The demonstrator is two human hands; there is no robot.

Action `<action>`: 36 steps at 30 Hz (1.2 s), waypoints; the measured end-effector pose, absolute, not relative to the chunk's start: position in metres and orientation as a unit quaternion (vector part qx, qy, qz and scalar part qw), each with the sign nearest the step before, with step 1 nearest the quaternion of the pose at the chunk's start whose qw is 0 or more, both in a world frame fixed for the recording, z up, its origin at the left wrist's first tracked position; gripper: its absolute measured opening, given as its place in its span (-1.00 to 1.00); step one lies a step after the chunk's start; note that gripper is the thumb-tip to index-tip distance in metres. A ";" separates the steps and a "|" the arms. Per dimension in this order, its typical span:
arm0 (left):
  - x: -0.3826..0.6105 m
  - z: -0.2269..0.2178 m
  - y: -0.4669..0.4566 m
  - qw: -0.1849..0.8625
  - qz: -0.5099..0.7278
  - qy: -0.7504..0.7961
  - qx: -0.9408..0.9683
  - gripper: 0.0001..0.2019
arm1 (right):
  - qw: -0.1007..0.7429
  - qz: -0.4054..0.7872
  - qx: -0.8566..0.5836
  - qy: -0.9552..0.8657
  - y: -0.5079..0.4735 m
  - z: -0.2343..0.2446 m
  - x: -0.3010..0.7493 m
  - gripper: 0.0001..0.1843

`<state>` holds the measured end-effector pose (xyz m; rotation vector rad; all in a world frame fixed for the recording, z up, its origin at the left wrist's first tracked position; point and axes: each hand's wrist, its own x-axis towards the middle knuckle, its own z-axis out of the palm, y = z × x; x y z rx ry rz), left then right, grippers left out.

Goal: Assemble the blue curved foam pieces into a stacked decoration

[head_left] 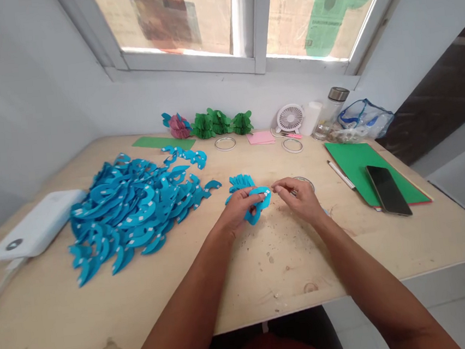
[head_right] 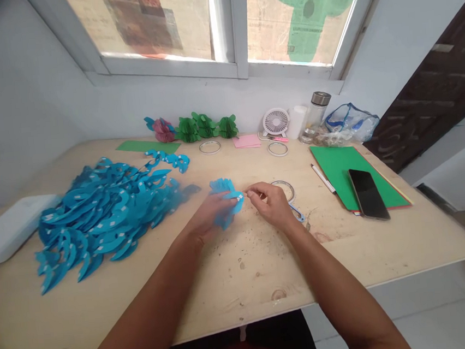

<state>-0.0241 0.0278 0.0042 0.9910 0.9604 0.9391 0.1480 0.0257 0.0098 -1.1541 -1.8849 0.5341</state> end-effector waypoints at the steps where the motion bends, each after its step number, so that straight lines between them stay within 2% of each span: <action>1: -0.024 0.004 0.028 0.664 0.414 0.425 0.454 -0.79 | 0.412 0.265 -0.471 -0.734 0.026 0.010 0.147 -0.76; 4: -0.023 0.004 0.027 0.642 0.406 0.426 0.491 -0.79 | 0.395 0.393 -0.479 -0.678 0.026 0.009 0.144 -0.73; 8: -0.021 0.006 0.025 0.612 0.415 0.441 0.508 -0.81 | 0.406 0.473 -0.476 -0.621 0.027 0.006 0.141 -0.78; 19: -0.018 0.003 0.024 0.599 0.397 0.458 0.523 -0.80 | 0.427 0.486 -0.481 -0.592 0.031 -0.001 0.141 -0.85; 23: -0.018 0.003 0.024 0.599 0.408 0.460 0.512 -0.79 | 0.442 0.435 -0.494 -0.609 0.031 -0.003 0.141 -0.83; 28: -0.018 0.003 0.025 0.581 0.436 0.483 0.489 -0.75 | 0.478 0.284 -0.490 -0.672 0.026 0.000 0.139 -0.87; 36: -0.019 0.002 0.026 0.606 0.441 0.469 0.467 -0.74 | 0.420 0.110 -0.418 -0.798 0.021 0.000 0.137 -0.88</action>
